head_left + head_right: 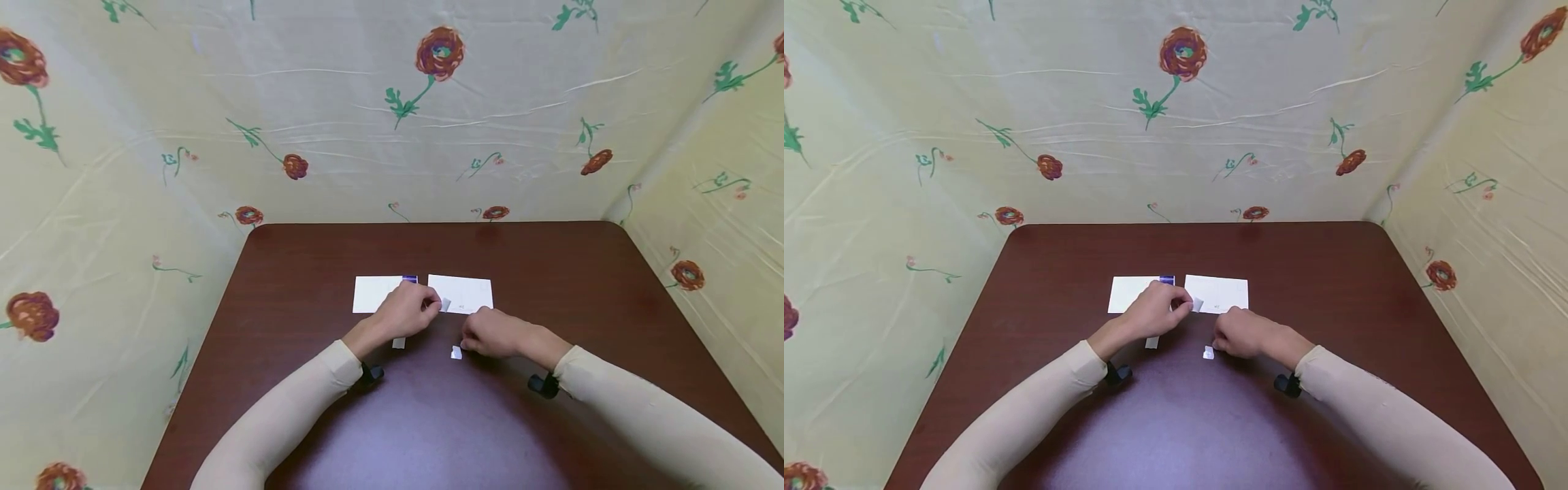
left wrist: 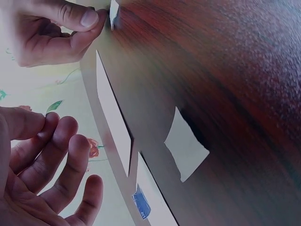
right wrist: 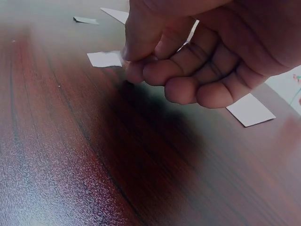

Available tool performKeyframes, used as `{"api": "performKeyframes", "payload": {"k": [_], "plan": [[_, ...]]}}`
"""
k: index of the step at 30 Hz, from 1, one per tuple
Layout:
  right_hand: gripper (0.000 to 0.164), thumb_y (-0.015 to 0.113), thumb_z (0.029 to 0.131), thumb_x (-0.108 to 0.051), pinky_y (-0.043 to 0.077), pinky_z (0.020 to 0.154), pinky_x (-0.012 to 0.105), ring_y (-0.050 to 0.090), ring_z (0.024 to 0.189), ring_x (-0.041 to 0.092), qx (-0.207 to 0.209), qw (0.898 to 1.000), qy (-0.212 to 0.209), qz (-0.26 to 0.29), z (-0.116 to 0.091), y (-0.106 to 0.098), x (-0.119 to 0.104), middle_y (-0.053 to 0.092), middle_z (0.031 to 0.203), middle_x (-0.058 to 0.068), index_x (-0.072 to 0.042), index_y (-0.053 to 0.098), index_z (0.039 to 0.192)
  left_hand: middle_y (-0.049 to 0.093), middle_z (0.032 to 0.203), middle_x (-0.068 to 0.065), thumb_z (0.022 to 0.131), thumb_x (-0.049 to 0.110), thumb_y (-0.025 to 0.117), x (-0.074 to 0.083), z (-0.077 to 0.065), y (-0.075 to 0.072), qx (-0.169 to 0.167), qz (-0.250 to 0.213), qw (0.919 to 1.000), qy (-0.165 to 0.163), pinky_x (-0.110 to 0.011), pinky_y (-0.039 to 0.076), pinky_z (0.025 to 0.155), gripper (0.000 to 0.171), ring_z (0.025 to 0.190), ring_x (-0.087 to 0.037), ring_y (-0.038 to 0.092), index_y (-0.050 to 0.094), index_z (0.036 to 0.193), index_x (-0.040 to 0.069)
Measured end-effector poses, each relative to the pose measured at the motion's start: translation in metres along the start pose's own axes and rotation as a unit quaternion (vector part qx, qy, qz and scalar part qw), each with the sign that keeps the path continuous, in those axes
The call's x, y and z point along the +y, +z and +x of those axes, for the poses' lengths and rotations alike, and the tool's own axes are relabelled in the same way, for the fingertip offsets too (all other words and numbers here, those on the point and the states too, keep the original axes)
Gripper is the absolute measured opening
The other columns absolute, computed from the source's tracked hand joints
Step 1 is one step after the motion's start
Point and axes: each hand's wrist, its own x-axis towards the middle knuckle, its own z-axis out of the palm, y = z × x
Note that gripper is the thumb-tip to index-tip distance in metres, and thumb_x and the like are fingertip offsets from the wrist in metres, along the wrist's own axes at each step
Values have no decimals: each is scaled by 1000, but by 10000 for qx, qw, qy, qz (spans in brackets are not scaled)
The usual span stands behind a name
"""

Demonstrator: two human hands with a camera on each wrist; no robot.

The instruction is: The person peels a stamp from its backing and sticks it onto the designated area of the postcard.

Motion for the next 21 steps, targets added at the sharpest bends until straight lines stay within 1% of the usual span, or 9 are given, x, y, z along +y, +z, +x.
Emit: {"api": "performKeyframes", "payload": {"k": [4,10,12,17,21], "plan": [[23,68,93,-19,42,51,22,47,51,2,38,9999,124,-63,-2,-2,1,53,59,-13,-21,64,70,67,74,11,94,21,62,1,-1,2,-13,2,10000,-29,-21,47,59,16,64,-1,57,75,86,18],[17,70,91,-20,45,56,23,50,57,2,233,9994,97,-227,-6,-7,0,56,65,-15,-22,66,74,66,73,12,94,21,62,3,-2,5,5,65,10000,-62,-21,46,59,16,63,-1,57,76,87,18],[17,70,91,-20,45,58,24,49,59,3,346,9990,45,-267,-6,-9,0,55,66,-15,-23,65,75,66,73,12,94,21,62,4,-3,5,9,88,9999,-70,-21,47,60,16,63,-1,57,76,87,18],[18,72,90,-19,43,59,24,47,60,5,695,9967,-229,-360,-12,-15,-3,53,67,-15,-24,62,76,67,74,11,94,21,63,13,-8,7,33,121,9998,-167,-21,47,61,15,64,-2,57,76,88,18],[13,72,89,-20,45,60,23,48,61,4,963,9939,-351,-409,-16,-17,-4,54,69,-15,-24,65,79,68,75,11,94,21,63,20,-11,10,35,109,9996,-247,-22,48,62,15,65,-2,58,76,88,18]]}}
